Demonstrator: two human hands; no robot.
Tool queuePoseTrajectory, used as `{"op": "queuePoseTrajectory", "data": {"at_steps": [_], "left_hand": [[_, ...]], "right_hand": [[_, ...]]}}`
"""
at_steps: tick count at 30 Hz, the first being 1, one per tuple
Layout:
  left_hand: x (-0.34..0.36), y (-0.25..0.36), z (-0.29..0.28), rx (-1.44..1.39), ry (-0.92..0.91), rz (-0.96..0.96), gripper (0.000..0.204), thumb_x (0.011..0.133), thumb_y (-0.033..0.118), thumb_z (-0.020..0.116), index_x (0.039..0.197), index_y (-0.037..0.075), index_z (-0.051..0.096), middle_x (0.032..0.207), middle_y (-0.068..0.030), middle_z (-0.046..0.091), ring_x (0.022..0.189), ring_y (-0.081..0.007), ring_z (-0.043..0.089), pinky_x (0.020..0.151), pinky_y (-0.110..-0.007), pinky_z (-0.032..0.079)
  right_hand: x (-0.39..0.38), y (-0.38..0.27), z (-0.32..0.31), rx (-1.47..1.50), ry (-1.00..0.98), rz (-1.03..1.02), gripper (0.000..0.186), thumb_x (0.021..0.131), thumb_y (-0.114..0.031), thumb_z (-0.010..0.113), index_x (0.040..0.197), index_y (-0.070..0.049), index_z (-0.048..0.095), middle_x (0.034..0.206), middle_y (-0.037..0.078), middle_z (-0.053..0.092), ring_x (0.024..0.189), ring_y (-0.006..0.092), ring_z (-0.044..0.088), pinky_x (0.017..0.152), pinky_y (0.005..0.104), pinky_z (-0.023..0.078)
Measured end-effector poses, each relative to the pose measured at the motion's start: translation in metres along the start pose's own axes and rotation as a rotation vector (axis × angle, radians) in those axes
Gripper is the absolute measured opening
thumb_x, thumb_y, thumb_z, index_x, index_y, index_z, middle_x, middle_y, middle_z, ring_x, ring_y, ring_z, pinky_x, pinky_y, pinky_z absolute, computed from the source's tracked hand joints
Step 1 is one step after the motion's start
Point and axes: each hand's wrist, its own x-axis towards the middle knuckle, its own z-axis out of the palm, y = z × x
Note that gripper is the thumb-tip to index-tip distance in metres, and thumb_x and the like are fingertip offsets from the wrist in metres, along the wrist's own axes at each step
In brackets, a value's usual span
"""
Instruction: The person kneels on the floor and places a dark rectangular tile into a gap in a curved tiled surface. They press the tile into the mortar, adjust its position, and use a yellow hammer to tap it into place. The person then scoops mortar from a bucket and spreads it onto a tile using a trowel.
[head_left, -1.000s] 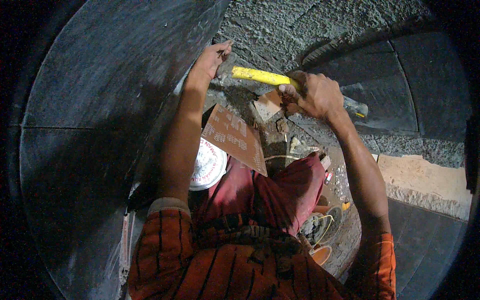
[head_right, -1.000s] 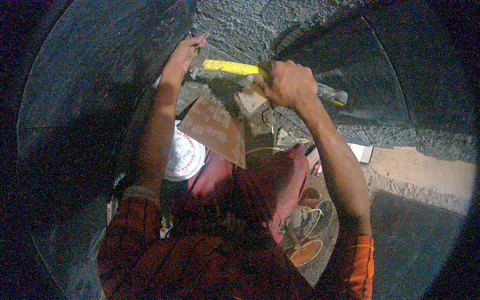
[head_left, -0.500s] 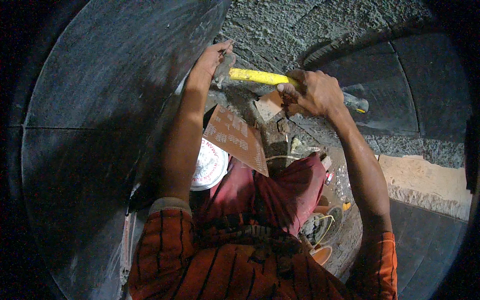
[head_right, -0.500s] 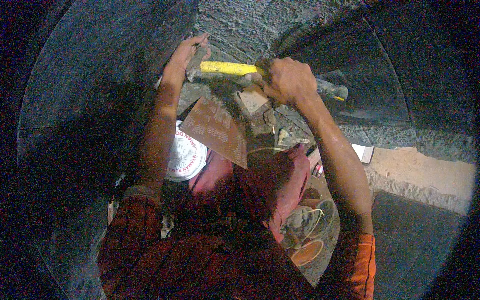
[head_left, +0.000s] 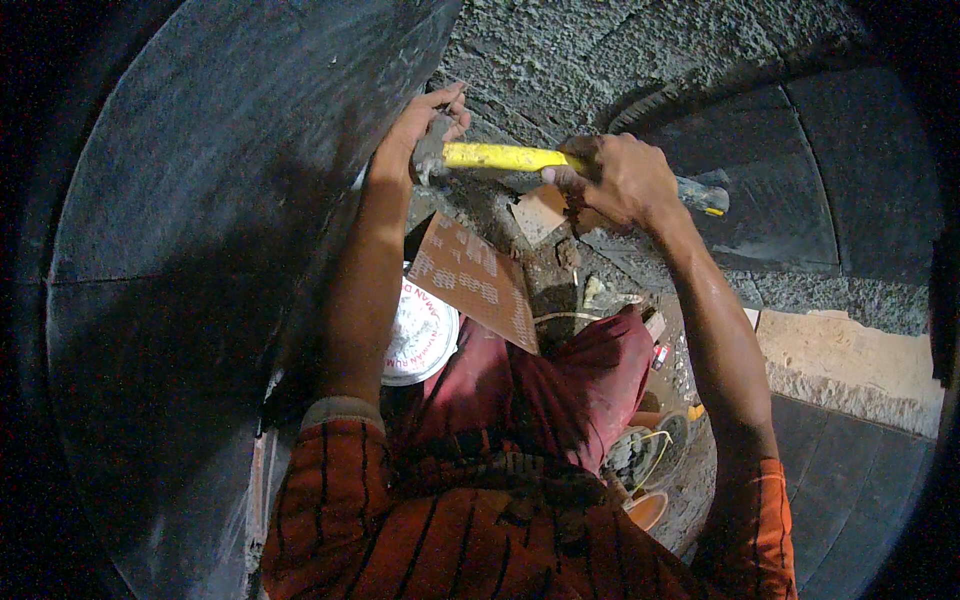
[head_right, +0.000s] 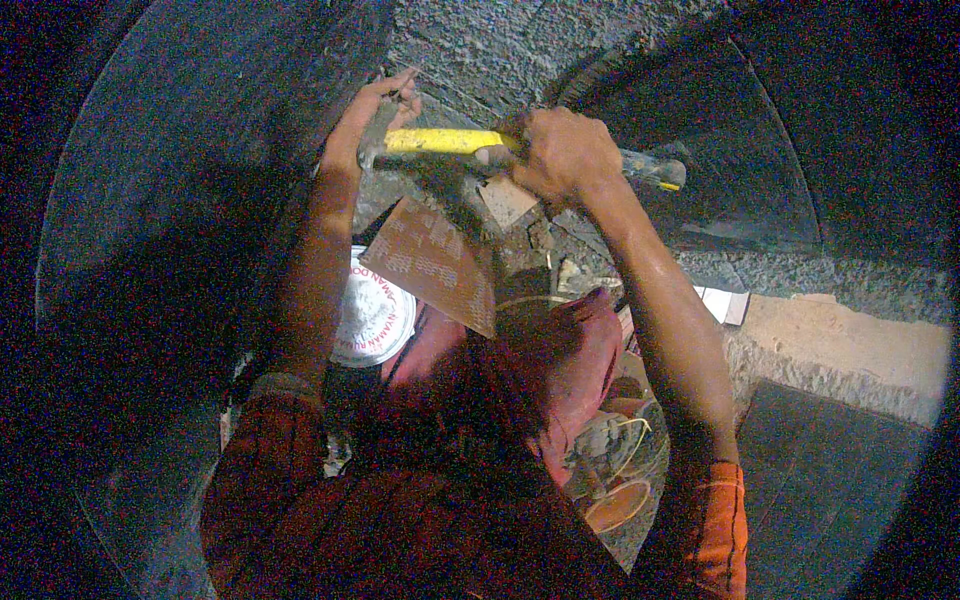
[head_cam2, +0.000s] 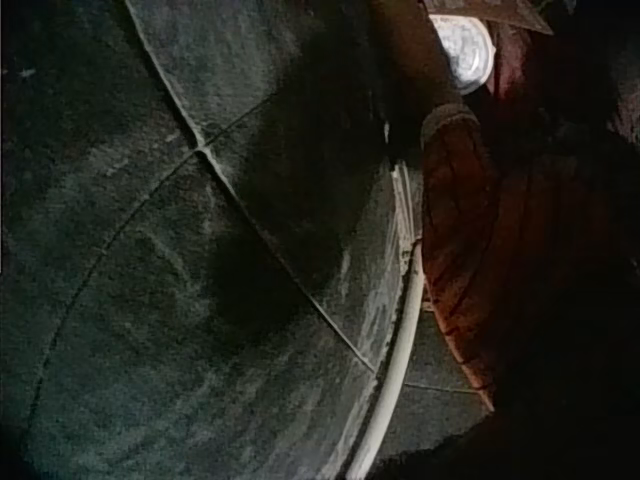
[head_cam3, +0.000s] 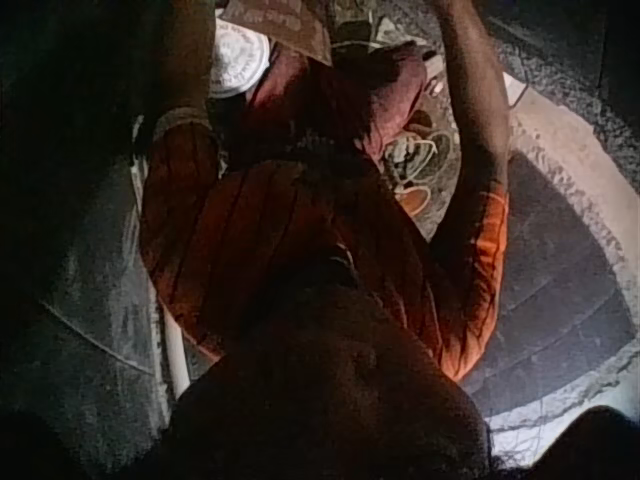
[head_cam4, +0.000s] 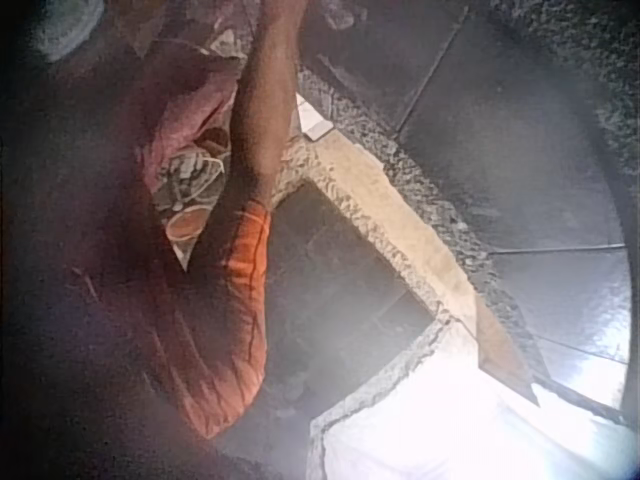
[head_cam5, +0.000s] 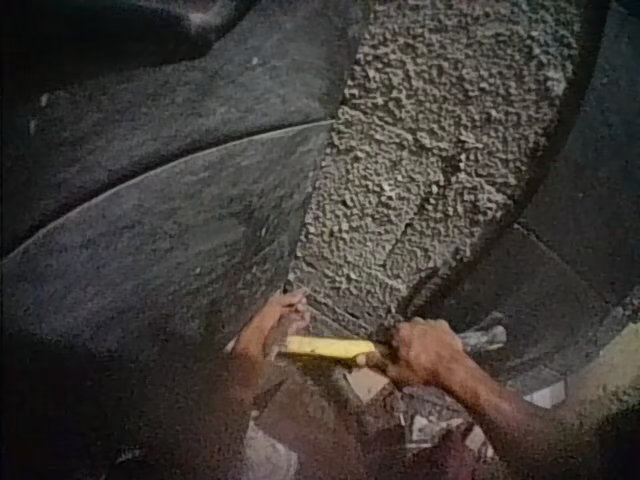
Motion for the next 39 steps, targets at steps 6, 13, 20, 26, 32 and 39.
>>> {"op": "queuePoseTrajectory", "data": {"at_steps": [6, 13, 20, 26, 32, 39], "left_hand": [[0.001, 0.001, 0.008, 0.049, 0.118, -0.003, 0.020, 0.085, 0.025, 0.062, 0.084, 0.006, 0.054, 0.068, -0.0044, 0.052, 0.059, -0.0133, 0.053, 0.050, -0.025, 0.044], [0.003, -0.002, 0.002, -0.151, 0.030, 0.026, 0.018, 0.081, 0.013, 0.067, 0.089, 0.002, 0.056, 0.073, -0.0034, 0.052, 0.071, -0.0146, 0.052, 0.067, -0.032, 0.047], [-0.002, -0.004, 0.006, -0.071, 0.076, 0.078, 0.018, 0.083, 0.019, 0.065, 0.089, 0.004, 0.056, 0.072, -0.0032, 0.054, 0.066, -0.0135, 0.052, 0.064, -0.028, 0.047], [-0.003, 0.001, 0.004, 0.081, 0.137, 0.006, 0.015, 0.082, 0.019, 0.066, 0.082, 0.007, 0.057, 0.069, -0.0020, 0.054, 0.060, -0.0131, 0.052, 0.063, -0.025, 0.048], [0.003, 0.008, -0.013, 0.144, -0.052, -0.105, 0.020, 0.082, 0.019, 0.066, 0.092, 0.003, 0.057, 0.076, -0.0030, 0.054, 0.069, -0.0119, 0.052, 0.069, -0.029, 0.047], [-0.030, 0.008, 0.041, 0.088, 0.071, 0.038, 0.024, 0.079, 0.020, 0.069, 0.093, 0.003, 0.057, 0.076, -0.0009, 0.053, 0.071, -0.0111, 0.051, 0.070, -0.025, 0.045]], "right_hand": [[0.004, 0.004, -0.001, 0.140, -0.074, 0.084, 0.055, 0.073, -0.064, 0.054, 0.094, -0.015, 0.068, 0.084, 0.018, 0.065, 0.080, 0.0358, 0.063, 0.070, 0.0459, 0.051], [0.005, 0.005, 0.003, 0.182, -0.107, 0.116, 0.049, 0.076, -0.059, 0.056, 0.097, -0.016, 0.068, 0.078, 0.014, 0.066, 0.075, 0.0322, 0.064, 0.068, 0.0416, 0.050], [-0.003, 0.000, 0.001, 0.400, -0.126, 0.050, 0.059, 0.072, -0.063, 0.057, 0.098, -0.011, 0.067, 0.089, 0.020, 0.064, 0.085, 0.0363, 0.063, 0.074, 0.0462, 0.050], [0.006, 0.002, 0.018, 0.212, -0.014, 0.066, 0.061, 0.070, -0.066, 0.057, 0.101, -0.015, 0.067, 0.088, 0.019, 0.065, 0.083, 0.0359, 0.063, 0.075, 0.0454, 0.050], [0.005, 0.002, 0.013, 0.197, -0.050, 0.105, 0.061, 0.071, -0.068, 0.053, 0.102, -0.017, 0.067, 0.087, 0.017, 0.065, 0.083, 0.0357, 0.063, 0.073, 0.0455, 0.050], [0.008, 0.010, 0.007, 0.238, -0.112, 0.220, 0.060, 0.071, -0.070, 0.053, 0.101, -0.020, 0.068, 0.092, 0.017, 0.065, 0.084, 0.0347, 0.063, 0.073, 0.0419, 0.051]]}}
